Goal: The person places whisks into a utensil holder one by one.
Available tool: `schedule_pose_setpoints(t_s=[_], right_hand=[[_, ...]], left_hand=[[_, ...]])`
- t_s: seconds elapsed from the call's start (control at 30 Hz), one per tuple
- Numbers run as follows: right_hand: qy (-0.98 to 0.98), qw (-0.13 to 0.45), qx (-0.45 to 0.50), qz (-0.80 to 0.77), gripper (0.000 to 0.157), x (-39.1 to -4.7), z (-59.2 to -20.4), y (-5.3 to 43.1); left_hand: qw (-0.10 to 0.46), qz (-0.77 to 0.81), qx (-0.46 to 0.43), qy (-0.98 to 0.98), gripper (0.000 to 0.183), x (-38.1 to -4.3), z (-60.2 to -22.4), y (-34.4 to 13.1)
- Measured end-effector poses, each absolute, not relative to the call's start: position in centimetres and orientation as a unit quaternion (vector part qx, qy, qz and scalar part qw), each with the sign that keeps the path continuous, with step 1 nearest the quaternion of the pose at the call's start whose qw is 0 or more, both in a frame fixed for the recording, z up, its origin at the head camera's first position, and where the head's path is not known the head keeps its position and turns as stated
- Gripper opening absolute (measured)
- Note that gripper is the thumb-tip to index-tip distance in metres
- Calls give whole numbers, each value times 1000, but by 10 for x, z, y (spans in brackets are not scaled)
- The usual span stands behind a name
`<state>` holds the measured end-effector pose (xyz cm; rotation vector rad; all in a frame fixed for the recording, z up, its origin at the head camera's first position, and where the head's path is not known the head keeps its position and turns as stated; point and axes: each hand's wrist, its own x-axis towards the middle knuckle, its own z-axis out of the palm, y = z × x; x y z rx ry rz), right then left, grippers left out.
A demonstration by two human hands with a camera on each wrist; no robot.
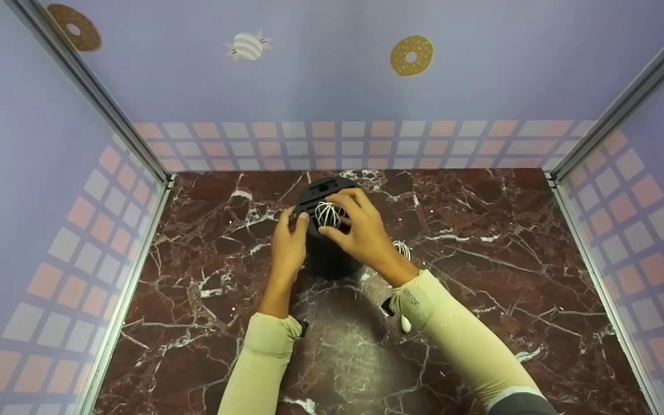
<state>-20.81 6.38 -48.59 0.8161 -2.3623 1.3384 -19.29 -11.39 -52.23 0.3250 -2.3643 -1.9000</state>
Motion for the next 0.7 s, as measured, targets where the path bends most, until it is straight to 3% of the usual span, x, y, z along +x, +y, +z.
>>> schedule_pose_setpoints(t_s=[0.7], right_hand=[[-843, 244, 326, 351, 54, -206, -494, 68]], left_hand=[[58, -632, 109, -765, 51, -194, -522, -112]])
